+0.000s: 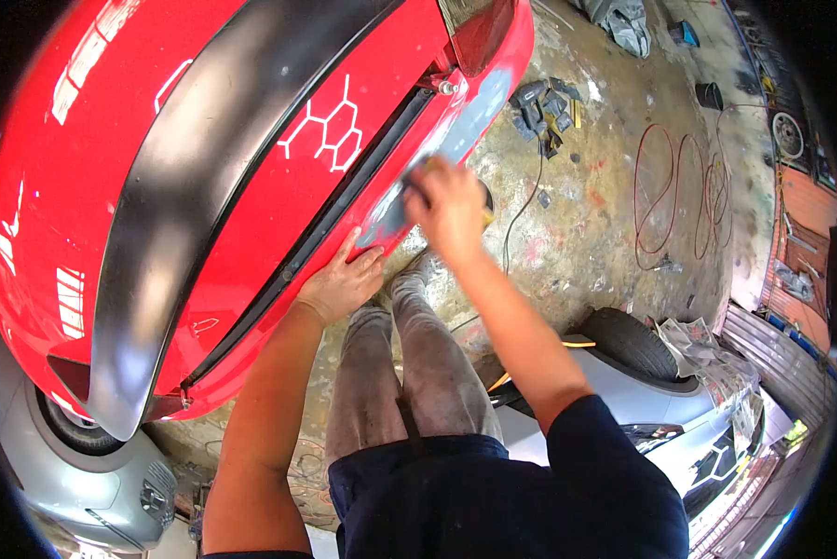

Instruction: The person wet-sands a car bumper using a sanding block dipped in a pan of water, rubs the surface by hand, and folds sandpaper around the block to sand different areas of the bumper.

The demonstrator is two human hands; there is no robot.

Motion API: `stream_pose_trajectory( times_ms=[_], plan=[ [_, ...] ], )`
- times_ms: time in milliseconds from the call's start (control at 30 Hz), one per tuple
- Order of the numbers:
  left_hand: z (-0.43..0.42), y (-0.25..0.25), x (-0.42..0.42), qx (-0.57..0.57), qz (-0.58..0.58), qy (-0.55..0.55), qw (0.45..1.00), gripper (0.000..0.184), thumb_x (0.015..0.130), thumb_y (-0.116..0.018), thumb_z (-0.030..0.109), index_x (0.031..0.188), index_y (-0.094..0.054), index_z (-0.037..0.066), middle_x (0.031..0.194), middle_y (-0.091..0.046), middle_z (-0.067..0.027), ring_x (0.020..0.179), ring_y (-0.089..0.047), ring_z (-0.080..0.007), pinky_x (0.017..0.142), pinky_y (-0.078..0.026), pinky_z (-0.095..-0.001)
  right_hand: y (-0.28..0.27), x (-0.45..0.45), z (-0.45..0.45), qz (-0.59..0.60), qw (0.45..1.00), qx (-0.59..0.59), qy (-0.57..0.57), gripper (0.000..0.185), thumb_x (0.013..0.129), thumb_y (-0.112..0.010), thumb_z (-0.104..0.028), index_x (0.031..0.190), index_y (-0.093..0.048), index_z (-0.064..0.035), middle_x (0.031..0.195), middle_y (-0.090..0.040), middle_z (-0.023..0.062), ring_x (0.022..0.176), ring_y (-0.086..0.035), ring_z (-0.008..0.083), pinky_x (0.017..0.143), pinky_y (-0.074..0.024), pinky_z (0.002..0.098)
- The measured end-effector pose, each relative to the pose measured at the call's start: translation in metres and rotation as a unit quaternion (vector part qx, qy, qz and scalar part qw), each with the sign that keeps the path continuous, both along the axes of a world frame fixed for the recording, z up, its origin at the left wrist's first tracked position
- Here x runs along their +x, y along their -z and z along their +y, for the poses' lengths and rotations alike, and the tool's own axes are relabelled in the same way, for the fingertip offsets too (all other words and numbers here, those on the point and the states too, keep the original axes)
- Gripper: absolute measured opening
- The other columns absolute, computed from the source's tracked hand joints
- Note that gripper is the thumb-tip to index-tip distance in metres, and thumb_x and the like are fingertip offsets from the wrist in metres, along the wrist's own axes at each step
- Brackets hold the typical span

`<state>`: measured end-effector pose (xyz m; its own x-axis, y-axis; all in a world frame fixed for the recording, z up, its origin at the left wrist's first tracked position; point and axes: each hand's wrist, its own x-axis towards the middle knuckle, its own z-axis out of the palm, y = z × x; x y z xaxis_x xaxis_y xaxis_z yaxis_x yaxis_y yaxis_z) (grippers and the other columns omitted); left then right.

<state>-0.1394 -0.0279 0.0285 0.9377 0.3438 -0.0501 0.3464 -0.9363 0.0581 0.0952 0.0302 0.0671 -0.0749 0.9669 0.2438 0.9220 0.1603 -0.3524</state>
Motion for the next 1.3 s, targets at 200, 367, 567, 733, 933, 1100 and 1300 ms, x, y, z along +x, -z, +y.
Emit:
stream_pose_trajectory(
  times_ms=[200, 367, 567, 733, 933, 1100, 1300],
  plan=[
    [-0.001, -0.002, 0.000, 0.013, -0.016, -0.001, 1.000, 0.032, 0.097, -0.053, 0.031, 0.116, -0.073, 0.013, 0.137, -0.066, -0.0007, 0.142, -0.050, -0.0201, 0.126, -0.022, -0.0690, -0.010, 0.036, 0.032, 0.014, 0.991, -0.065, -0.115, 0.032, 0.076, -0.081, -0.020, 0.106, -0.075, -0.0099, 0.130, -0.069, 0.0104, 0.115, -0.063, 0.0328, 0.093, -0.0513, 0.0469],
    [-0.001, 0.001, 0.000, 0.000, -0.006, -0.005, 1.000, 0.032, 0.097, -0.054, 0.031, 0.115, -0.073, 0.013, 0.135, -0.066, -0.0003, 0.141, -0.050, -0.0203, 0.127, -0.022, -0.0687, -0.008, -0.007, -0.019, 0.001, 0.989, -0.062, -0.134, 0.033, 0.075, -0.083, -0.022, 0.107, -0.076, -0.0132, 0.131, -0.069, 0.0093, 0.113, -0.063, 0.0332, 0.093, -0.0500, 0.0489],
    [-0.003, -0.001, -0.001, 0.001, -0.019, 0.000, 1.000, 0.029, 0.095, -0.055, 0.031, 0.111, -0.073, 0.014, 0.136, -0.065, -0.0015, 0.141, -0.050, -0.0205, 0.127, -0.023, -0.0682, -0.012, 0.041, 0.046, 0.013, 0.995, -0.027, -0.096, 0.032, 0.075, -0.080, -0.020, 0.105, -0.075, -0.0107, 0.123, -0.071, 0.0109, 0.107, -0.063, 0.0350, 0.089, -0.0522, 0.0487],
    [-0.001, -0.002, -0.001, 0.004, 0.010, -0.003, 1.000, 0.033, 0.097, -0.054, 0.032, 0.118, -0.070, 0.014, 0.144, -0.060, -0.0033, 0.145, -0.046, -0.0220, 0.128, -0.019, -0.0663, -0.008, -0.008, -0.019, 0.006, 0.991, -0.053, -0.126, 0.034, 0.074, -0.080, -0.018, 0.107, -0.076, -0.0143, 0.127, -0.070, 0.0082, 0.111, -0.063, 0.0322, 0.094, -0.0511, 0.0486],
    [-0.001, -0.010, 0.005, -0.055, -0.053, -0.098, 0.992, 0.057, 0.097, -0.063, 0.043, 0.143, -0.059, 0.010, 0.153, -0.051, -0.0110, 0.149, -0.040, -0.0275, 0.130, -0.022, -0.0543, -0.010, 0.041, 0.037, -0.002, 0.994, -0.035, -0.102, 0.032, 0.077, -0.080, -0.019, 0.108, -0.075, -0.0105, 0.122, -0.072, 0.0111, 0.108, -0.063, 0.0367, 0.094, -0.0512, 0.0482],
    [-0.035, -0.024, 0.024, -0.107, -0.059, -0.317, 0.940, 0.076, 0.096, -0.066, 0.044, 0.153, -0.044, -0.002, 0.165, -0.036, -0.0222, 0.156, -0.030, -0.0369, 0.129, -0.020, -0.0556, -0.014, 0.090, 0.068, 0.044, 0.998, 0.027, -0.042, 0.034, 0.084, -0.079, -0.023, 0.114, -0.074, -0.0085, 0.131, -0.068, 0.0147, 0.113, -0.061, 0.0392, 0.099, -0.0485, 0.0489],
    [-0.062, -0.012, 0.079, -0.112, -0.043, -0.491, 0.863, 0.084, 0.098, -0.066, 0.044, 0.154, -0.037, -0.011, 0.167, -0.030, -0.0303, 0.158, -0.024, -0.0428, 0.129, -0.019, -0.0570, 0.029, 0.172, -0.055, 0.133, 0.979, -0.152, -0.028, 0.040, 0.084, -0.081, -0.021, 0.120, -0.071, -0.0073, 0.135, -0.064, 0.0187, 0.121, -0.059, 0.0408, 0.105, -0.0463, 0.0496]
  ],
)
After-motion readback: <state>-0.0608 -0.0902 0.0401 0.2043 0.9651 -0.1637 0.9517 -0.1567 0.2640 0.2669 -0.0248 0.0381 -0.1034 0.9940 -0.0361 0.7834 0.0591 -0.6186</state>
